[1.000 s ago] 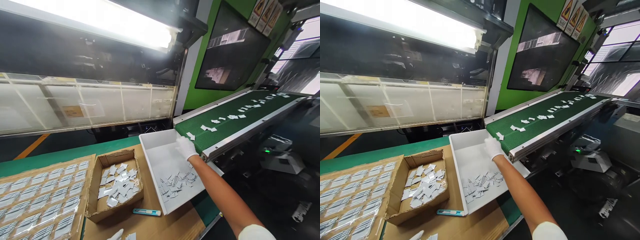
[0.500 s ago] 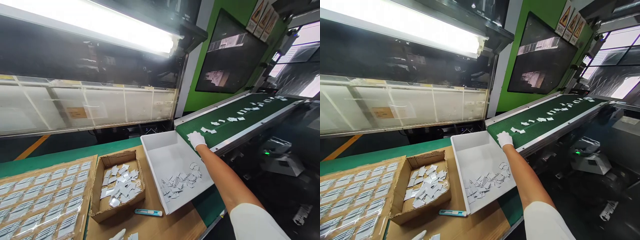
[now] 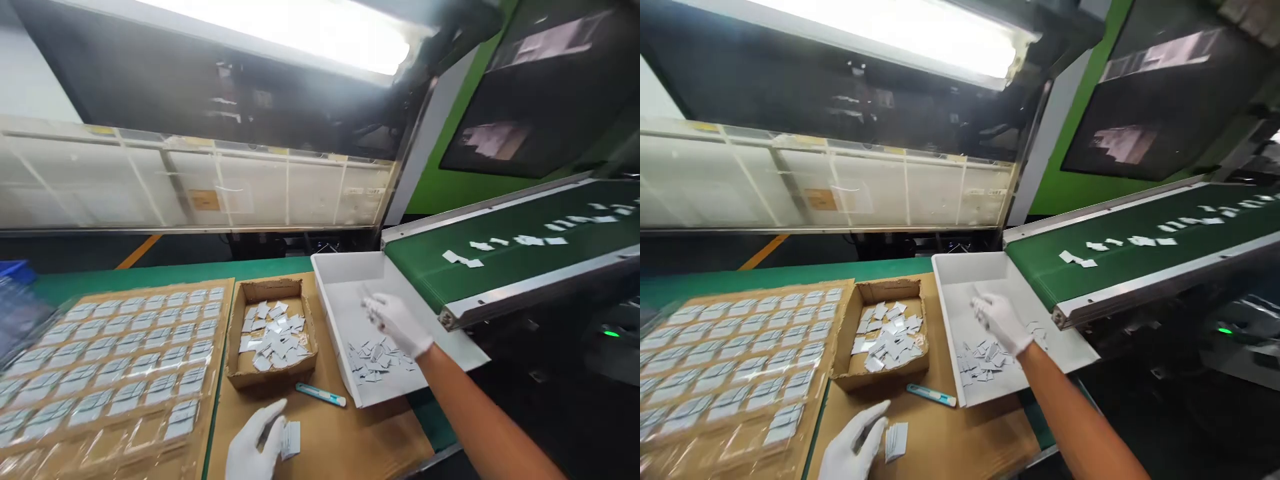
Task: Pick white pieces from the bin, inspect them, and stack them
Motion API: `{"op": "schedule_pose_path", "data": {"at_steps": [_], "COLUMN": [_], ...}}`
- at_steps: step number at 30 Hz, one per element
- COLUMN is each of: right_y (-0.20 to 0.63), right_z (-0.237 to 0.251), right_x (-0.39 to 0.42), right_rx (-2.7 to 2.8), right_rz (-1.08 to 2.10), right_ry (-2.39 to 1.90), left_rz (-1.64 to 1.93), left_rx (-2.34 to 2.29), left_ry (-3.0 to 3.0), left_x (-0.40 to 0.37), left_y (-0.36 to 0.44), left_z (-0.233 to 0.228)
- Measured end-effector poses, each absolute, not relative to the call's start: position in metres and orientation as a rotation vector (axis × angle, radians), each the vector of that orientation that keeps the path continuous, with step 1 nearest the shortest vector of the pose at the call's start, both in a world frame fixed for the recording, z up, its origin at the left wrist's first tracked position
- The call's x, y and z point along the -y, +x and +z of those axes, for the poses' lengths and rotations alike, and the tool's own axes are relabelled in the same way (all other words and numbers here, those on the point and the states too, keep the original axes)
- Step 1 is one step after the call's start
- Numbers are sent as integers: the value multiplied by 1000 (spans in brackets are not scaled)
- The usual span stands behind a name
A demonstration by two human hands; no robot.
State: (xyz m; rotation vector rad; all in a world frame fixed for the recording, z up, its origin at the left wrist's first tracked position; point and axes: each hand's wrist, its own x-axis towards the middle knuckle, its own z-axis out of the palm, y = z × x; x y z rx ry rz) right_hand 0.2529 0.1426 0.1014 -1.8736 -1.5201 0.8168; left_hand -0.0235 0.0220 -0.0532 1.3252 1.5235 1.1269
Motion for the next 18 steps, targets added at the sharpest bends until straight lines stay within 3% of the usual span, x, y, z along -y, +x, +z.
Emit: {"op": "schedule_pose_path", "data": {"at_steps": [3, 7, 18], "right_y": [198, 152, 132], "right_z": [67, 44, 21], "right_x": [-83, -32, -6], "right_rx": [1480, 880, 672], "right_rz": [1194, 1734, 1821], "right_ry": [-1655, -1242, -1148], "left_rz": [1169, 1236, 1149], "left_rx": [-1409, -1228, -1092], "left_ry": [1196, 985, 878], "left_x": [-31, -38, -28], "left_y": [-9, 5, 10], "left_z": [-16, 9, 6]}}
